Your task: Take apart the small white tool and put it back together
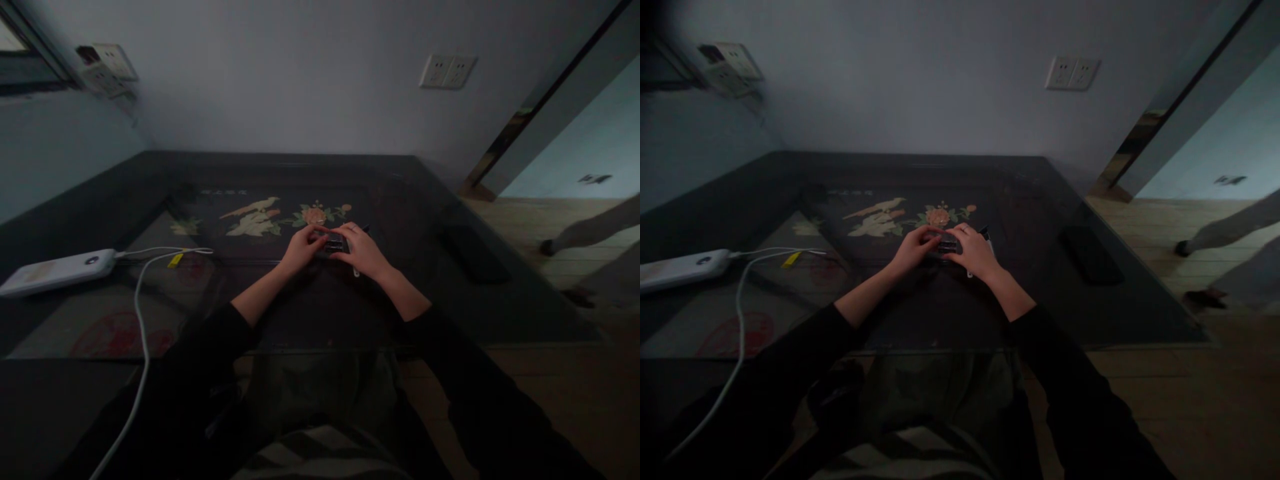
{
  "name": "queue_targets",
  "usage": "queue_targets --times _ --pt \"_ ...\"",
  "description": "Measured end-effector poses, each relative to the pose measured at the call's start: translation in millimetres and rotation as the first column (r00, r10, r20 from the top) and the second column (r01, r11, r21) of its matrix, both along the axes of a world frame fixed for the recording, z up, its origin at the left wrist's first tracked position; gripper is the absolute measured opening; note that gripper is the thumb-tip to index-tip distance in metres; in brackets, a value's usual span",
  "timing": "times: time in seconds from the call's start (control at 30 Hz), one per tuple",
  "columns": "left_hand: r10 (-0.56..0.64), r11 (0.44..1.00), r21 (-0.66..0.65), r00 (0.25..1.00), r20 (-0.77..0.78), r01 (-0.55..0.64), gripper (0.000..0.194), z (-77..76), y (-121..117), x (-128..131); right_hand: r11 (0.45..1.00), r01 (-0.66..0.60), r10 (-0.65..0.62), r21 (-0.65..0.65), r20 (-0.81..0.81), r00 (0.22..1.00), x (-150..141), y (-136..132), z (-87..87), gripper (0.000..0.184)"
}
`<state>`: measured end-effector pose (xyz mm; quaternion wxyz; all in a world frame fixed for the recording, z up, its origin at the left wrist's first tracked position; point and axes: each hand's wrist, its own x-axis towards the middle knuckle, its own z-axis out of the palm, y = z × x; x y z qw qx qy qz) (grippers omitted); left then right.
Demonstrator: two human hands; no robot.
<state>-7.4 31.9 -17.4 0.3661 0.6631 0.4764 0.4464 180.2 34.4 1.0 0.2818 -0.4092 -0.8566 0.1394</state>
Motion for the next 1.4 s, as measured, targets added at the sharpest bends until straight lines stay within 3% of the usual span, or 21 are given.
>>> queue_targets --times 0.67,0.9,1.1,1.27,1.4 --pt "-0.018 1.000 0.013 0.994 0.105 0.017 0.021 1.3 2 0 0.999 -0.034 0.035 0.009 -0.136 0.990 -1 3 -6.4 0.052" --pt "-0.002 0.998 -0.057 0.987 0.158 0.011 0.022 -3.1 4 1 0.999 0.001 0.004 0.040 -0.130 0.991 7 9 -5.7 0.050" --pt "-0.024 1.000 0.013 0.999 0.027 0.024 0.022 -7.1 4 -2 0.997 0.081 -0.079 0.007 -0.171 0.982 60 25 -1.0 0.048" --pt "-0.016 0.998 0.051 0.996 -0.089 0.021 0.019 -7.4 2 -3 0.982 0.172 -0.178 -0.072 -0.082 0.981 123 37 -9.6 0.043" --pt "-0.014 0.997 0.071 0.990 -0.141 0.024 0.019 -9.1 3 -4 0.968 0.182 -0.182 -0.174 0.019 0.983 150 45 -16.3 0.042"
